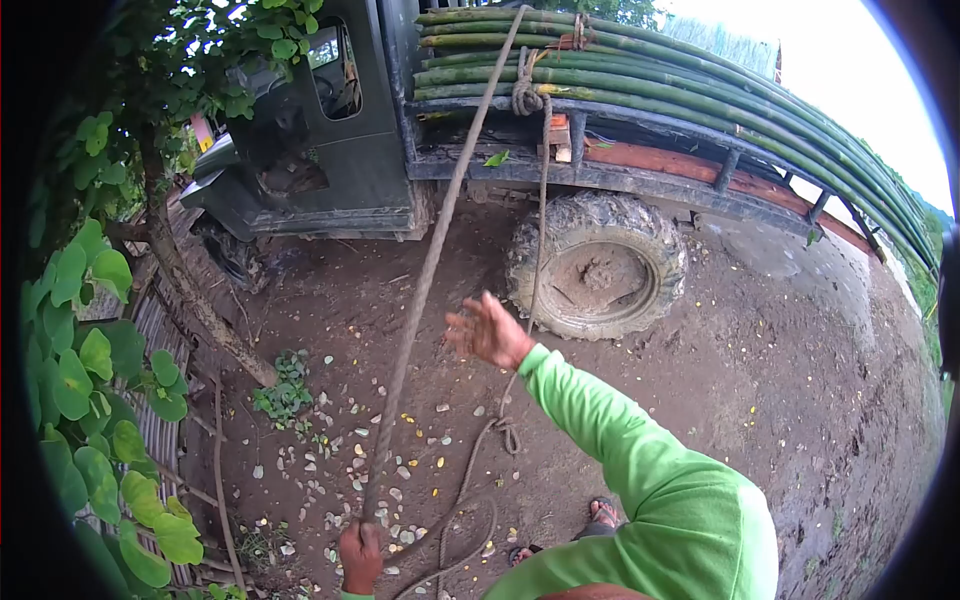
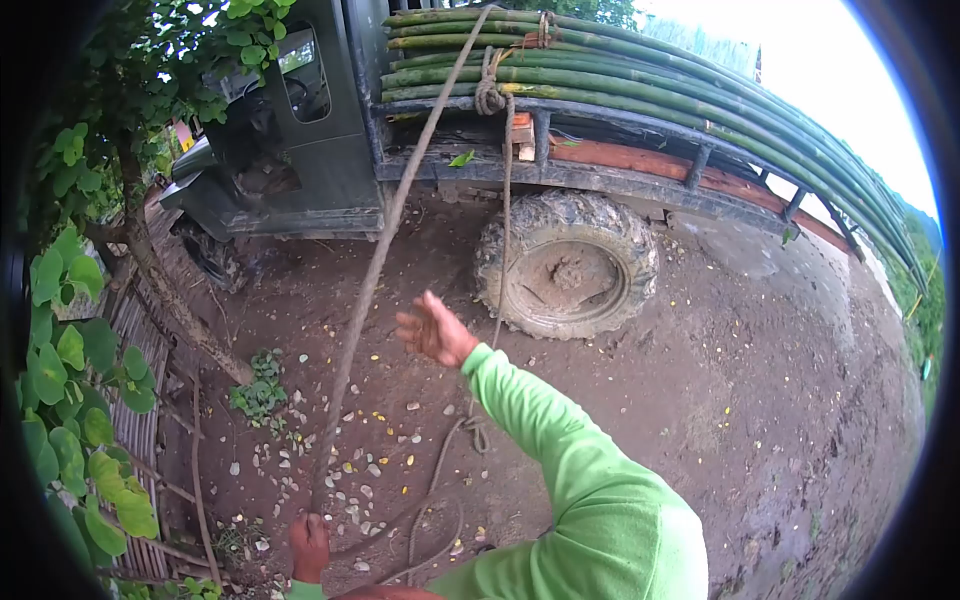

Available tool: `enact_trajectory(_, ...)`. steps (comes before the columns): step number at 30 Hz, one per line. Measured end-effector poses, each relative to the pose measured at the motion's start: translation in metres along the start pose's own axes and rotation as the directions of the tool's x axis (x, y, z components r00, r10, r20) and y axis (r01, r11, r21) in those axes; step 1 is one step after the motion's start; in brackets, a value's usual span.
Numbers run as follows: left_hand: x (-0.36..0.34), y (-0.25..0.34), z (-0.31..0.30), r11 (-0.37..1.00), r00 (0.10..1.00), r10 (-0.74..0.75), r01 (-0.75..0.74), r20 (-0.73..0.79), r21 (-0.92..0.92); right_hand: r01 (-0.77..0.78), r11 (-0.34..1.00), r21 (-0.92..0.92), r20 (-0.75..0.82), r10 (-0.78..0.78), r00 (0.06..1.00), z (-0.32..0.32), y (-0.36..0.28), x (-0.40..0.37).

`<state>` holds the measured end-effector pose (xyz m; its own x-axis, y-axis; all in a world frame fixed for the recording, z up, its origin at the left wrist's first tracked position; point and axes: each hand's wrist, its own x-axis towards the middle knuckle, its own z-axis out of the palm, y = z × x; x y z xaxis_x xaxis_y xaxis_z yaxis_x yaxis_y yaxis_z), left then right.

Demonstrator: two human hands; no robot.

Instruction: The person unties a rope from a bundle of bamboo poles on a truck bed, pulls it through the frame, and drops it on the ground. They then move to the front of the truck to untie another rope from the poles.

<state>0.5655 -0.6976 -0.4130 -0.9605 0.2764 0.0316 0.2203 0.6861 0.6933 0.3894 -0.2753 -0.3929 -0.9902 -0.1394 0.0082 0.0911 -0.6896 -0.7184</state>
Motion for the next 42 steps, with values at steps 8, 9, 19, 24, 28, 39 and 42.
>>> enact_trajectory(8,-0.101,-0.086,-0.021,0.857,0.853,-0.510,0.492,0.115,0.152,0.191,0.972,-0.137,-0.170,-0.213,0.962,0.052,-0.151,0.113)
enact_trajectory(9,-0.108,-0.094,-0.023,0.837,0.833,-0.542,0.523,0.110,0.160,0.242,0.968,0.071,-0.021,-0.241,0.970,0.050,-0.161,0.118)
enact_trajectory(19,-0.065,-0.173,-0.050,0.708,0.714,-0.698,0.674,0.062,0.213,0.262,0.706,-0.659,-0.423,-0.635,0.647,0.098,0.025,0.069)
enact_trajectory(24,0.149,-0.001,-0.014,0.903,0.950,-0.272,0.306,0.152,-0.300,0.150,0.659,-0.737,-0.033,-0.258,0.966,0.111,0.200,-0.015)
enact_trajectory(28,0.216,0.081,0.022,0.781,0.882,-0.039,0.320,0.469,-0.537,0.180,0.429,-0.885,0.268,0.155,0.951,0.091,0.257,-0.075)
enact_trajectory(39,-0.090,-0.109,-0.045,0.970,0.971,-0.237,0.236,0.012,0.055,0.084,0.994,0.069,0.053,-0.088,0.995,0.023,-0.011,0.024)
enact_trajectory(42,-0.132,-0.120,-0.055,0.815,0.820,-0.572,0.567,0.005,0.120,0.054,0.998,-0.041,-0.054,-0.056,0.997,0.044,-0.098,0.092)
